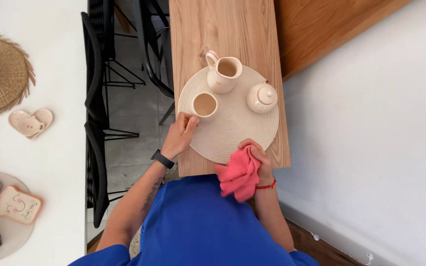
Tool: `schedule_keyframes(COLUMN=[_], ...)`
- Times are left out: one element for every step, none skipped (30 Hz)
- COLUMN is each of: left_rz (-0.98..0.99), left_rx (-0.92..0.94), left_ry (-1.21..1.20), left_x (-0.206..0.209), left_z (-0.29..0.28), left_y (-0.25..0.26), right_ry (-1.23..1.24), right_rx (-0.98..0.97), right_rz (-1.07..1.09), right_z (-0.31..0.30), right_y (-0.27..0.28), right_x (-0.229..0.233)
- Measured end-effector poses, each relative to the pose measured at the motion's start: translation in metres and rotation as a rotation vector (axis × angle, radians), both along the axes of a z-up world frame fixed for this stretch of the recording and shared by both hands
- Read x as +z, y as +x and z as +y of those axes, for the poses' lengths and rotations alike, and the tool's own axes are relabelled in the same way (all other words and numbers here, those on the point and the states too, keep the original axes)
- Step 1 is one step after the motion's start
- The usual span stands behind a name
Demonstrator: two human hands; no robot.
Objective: The person picks up several pieces of pottery one by one and wipes them with a cloth.
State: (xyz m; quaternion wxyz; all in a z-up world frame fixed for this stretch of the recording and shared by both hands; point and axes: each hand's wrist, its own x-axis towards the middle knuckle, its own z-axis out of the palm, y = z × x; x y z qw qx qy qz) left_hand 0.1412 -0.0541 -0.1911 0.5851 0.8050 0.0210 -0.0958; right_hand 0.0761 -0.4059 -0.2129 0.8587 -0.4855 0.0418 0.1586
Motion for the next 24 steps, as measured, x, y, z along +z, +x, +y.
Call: schedule_keyframes(left_rz=[0.012, 0.012, 0.007, 0.002, 0.001, 0.013, 0.024, 0.023, 0.039, 0.054, 0.057, 0.073, 0.09, 0.094, 0.111, 0.127, 0.133, 0.147, 0.159, 0.163, 0.145, 0.125, 0.129, 0.096], left_rx=[0.028, 0.036, 0.042, 0.048, 0.067, 0.079, 0.098, 0.124, 0.14, 0.157, 0.196, 0.204, 0.213, 0.253, 0.262, 0.27, 0.305, 0.328, 0.35, 0.384, 0.421, 0.459, 0.489, 0.537], left_ry=[-0.007, -0.008, -0.024, -0.041, -0.042, -0.05, -0.06, -0.062, -0.058, -0.054, -0.056, -0.056, -0.055, -0.058, -0.056, -0.055, -0.058, -0.076, -0.096, -0.101, -0.143, -0.184, -0.189, -0.208], left_x=[-0.004, -0.008, -0.012, -0.017, -0.016, -0.015, -0.015, -0.017, -0.02, -0.022, -0.027, -0.032, -0.037, -0.041, -0.046, -0.051, -0.046, -0.041, -0.036, -0.036, -0.037, -0.037, -0.044, -0.05], left_z=[0.003, 0.006, 0.01, 0.014, 0.019, 0.025, 0.031, 0.038, 0.046, 0.054, 0.059, 0.065, 0.072, 0.079, 0.086, 0.092, 0.097, 0.102, 0.106, 0.113, 0.12, 0.126, 0.135, 0.144], left_y=[-0.003, -0.006, -0.009, -0.013, -0.018, -0.023, -0.03, -0.036, -0.044, -0.052, -0.061, -0.069, -0.079, -0.087, -0.097, -0.107, -0.119, -0.13, -0.14, -0.148, -0.156, -0.163, -0.169, -0.174], right_ry=[0.006, 0.005, -0.071, -0.149, -0.15, -0.219, -0.289, -0.291, -0.297, -0.302, -0.303, -0.22, -0.136, -0.135, -0.172, -0.209, -0.208, -0.264, -0.322, -0.322, -0.272, -0.223, -0.224, -0.288], right_rx=[0.029, 0.037, 0.086, 0.135, 0.153, 0.18, 0.213, 0.239, 0.32, 0.4, 0.439, 0.493, 0.549, 0.589, 0.627, 0.664, 0.7, 0.74, 0.779, 0.814, 0.814, 0.813, 0.844, 0.857], right_rz=[0.011, 0.011, 0.014, 0.017, 0.015, 0.013, 0.008, 0.004, -0.01, -0.023, -0.025, -0.041, -0.052, -0.05, -0.061, -0.075, -0.072, -0.101, -0.134, -0.134, -0.097, -0.058, -0.054, -0.061], right_z=[0.002, 0.008, 0.015, 0.022, 0.033, 0.044, 0.056, 0.064, 0.073, 0.082, 0.077, 0.073, 0.07, 0.074, 0.078, 0.082, 0.096, 0.109, 0.123, 0.128, 0.133, 0.138, 0.162, 0.185], right_y=[-0.004, -0.004, -0.002, -0.001, -0.002, -0.004, -0.005, -0.007, -0.009, -0.01, -0.007, -0.004, 0.001, 0.009, 0.016, 0.022, 0.026, 0.03, 0.034, 0.035, 0.036, 0.038, 0.029, 0.02], right_x=[0.002, 0.008, 0.013, 0.018, 0.029, 0.039, 0.05, 0.066, 0.082, 0.097, 0.084, 0.07, 0.057, 0.052, 0.047, 0.042, 0.044, 0.046, 0.048, 0.044, 0.039, 0.035, 0.061, 0.086])
